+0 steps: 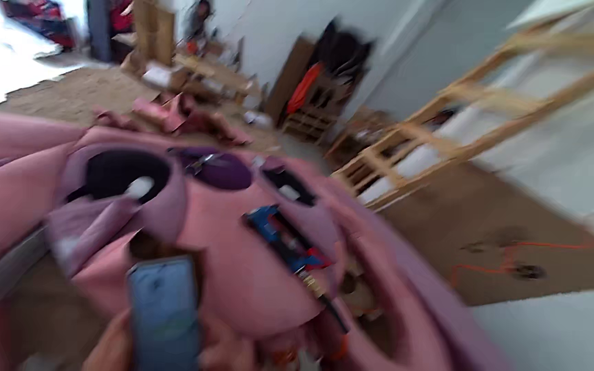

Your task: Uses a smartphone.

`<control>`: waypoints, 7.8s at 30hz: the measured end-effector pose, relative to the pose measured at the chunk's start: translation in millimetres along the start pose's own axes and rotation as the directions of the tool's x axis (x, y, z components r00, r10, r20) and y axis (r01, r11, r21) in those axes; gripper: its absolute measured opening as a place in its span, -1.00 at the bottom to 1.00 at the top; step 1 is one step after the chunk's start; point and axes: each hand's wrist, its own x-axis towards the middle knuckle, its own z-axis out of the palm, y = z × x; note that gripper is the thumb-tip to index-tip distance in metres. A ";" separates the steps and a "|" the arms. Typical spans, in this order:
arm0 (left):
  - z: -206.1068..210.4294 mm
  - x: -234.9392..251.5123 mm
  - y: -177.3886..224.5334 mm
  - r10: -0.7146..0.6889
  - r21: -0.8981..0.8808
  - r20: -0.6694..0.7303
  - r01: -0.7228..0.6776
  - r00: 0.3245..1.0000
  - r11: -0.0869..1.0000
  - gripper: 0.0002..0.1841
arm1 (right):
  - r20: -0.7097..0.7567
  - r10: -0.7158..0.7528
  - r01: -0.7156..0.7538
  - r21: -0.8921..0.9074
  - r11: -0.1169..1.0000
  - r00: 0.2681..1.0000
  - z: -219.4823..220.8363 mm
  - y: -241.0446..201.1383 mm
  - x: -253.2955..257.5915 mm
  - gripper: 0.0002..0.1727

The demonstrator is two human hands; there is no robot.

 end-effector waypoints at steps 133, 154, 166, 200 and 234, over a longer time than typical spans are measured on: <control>10.5 -2.6 16.6 -0.116 -0.025 0.085 0.119 0.990 0.993 -0.22 | -0.045 0.021 -0.025 -0.098 0.995 0.999 4.8 12.0 2.0 -0.36; 8.3 -2.5 17.9 -0.118 0.012 0.111 0.118 0.987 0.993 -0.26 | -0.071 0.022 -0.023 -0.015 1.000 0.997 3.5 14.2 3.1 -0.45; 12.0 -1.9 16.8 -0.130 0.016 0.058 0.129 0.990 0.992 -0.32 | -0.066 0.025 -0.029 -0.069 0.997 0.998 5.3 12.8 3.2 -0.49; 3.7 0.0 14.4 -0.154 -0.211 0.027 0.156 0.988 0.965 -0.27 | 0.013 0.058 -0.059 0.196 0.979 0.998 -0.2 16.7 6.1 -0.46; 6.2 3.2 20.4 -0.140 -0.128 0.092 0.151 0.986 0.980 -0.37 | -0.034 0.043 -0.038 0.145 0.989 0.998 3.3 14.8 3.2 -0.46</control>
